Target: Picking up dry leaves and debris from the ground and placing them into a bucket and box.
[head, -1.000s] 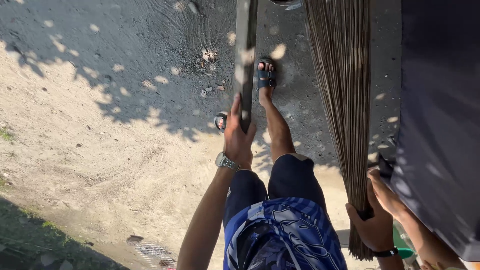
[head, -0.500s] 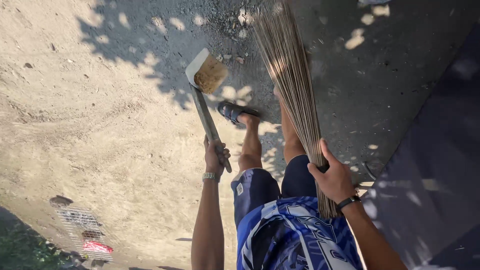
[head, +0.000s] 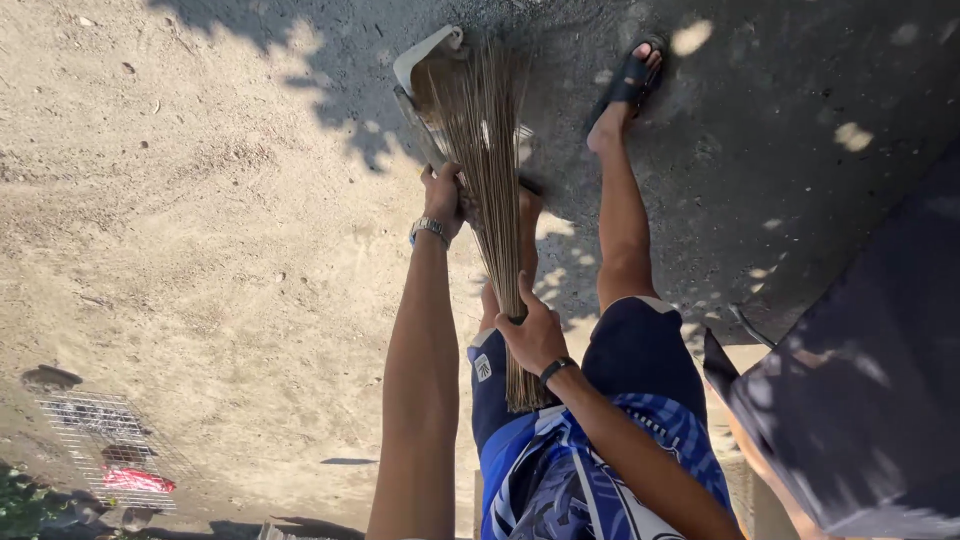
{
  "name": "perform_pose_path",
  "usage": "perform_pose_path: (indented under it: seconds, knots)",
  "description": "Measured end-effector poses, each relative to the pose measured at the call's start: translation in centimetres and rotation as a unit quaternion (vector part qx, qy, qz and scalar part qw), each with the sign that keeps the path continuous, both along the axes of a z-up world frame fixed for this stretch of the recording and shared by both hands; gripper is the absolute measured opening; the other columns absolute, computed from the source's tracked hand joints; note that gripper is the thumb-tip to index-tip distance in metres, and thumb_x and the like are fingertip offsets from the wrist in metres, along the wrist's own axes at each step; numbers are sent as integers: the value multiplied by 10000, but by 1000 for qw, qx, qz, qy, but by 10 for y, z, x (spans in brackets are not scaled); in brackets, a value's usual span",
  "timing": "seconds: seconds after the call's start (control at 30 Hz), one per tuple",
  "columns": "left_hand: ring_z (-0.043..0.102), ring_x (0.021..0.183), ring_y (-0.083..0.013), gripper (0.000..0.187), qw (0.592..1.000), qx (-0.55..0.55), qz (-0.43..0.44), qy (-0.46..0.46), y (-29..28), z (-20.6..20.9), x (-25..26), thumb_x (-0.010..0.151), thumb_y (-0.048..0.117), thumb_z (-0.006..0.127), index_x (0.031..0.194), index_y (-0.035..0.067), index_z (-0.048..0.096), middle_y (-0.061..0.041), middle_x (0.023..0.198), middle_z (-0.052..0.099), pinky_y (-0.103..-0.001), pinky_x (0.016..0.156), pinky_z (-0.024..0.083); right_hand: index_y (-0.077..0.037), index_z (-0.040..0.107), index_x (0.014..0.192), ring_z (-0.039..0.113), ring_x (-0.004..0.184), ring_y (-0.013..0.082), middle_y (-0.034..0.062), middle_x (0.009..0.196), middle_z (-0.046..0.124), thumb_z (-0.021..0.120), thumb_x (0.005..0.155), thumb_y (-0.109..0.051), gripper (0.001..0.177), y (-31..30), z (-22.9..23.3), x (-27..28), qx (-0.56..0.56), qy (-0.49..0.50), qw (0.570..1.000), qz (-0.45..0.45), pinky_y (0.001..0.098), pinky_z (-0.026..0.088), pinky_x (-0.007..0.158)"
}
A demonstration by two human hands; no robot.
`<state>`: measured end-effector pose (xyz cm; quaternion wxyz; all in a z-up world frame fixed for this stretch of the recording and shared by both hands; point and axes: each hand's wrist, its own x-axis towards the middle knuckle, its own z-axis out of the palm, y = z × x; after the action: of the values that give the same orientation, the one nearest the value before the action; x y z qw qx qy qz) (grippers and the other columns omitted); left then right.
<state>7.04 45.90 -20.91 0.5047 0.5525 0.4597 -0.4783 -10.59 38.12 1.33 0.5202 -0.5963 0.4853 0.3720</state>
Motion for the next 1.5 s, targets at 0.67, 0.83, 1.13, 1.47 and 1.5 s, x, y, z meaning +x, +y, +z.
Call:
perform_pose_path:
  seconds: [0.67, 0.83, 1.13, 1.47, 1.5]
  knots:
    - [535, 596, -172, 330, 922, -196, 319, 102, 36, -18, 0, 969, 355, 584, 888, 51, 483, -73, 719, 524, -282, 539, 511, -113, 169, 1645, 690, 622, 307, 173, 876, 679, 632, 955, -278, 848, -107, -13, 86, -111, 44, 944, 307, 443, 602, 563]
    - [551, 611, -175, 351, 909, -190, 347, 128, 19, -15, 2, 981, 362, 579, 899, 37, 478, -72, 722, 524, -281, 544, 517, -150, 209, 1625, 676, 616, 353, 205, 637, 654, 673, 890, -328, 887, -102, 43, 39, -47, 32, 937, 343, 479, 574, 635]
    - [529, 539, -211, 289, 959, -122, 246, 68, 12, 5, -1, 926, 299, 594, 1052, 107, 418, -97, 690, 521, -341, 482, 503, -144, 233, 1612, 701, 590, 355, 219, 629, 673, 671, 859, -322, 889, -127, 74, 16, -65, 40, 964, 254, 480, 571, 600]
    - [524, 458, -231, 765, 999, 34, -10, -1, 18, 15, -20, 899, 226, 569, 1533, 198, 143, -92, 689, 504, -398, 431, 510, -50, 196, 1613, 723, 652, 349, 227, 733, 706, 640, 885, -281, 883, -42, 17, 0, -20, 27, 987, 154, 457, 584, 624]
    - [532, 457, -233, 762, 999, 34, -17, 4, 18, 13, -23, 902, 222, 559, 1534, 199, 134, -101, 694, 518, -398, 430, 512, -40, 199, 1605, 729, 647, 336, 218, 738, 704, 643, 880, -277, 883, -30, 22, -4, 14, 19, 991, 134, 444, 583, 618]
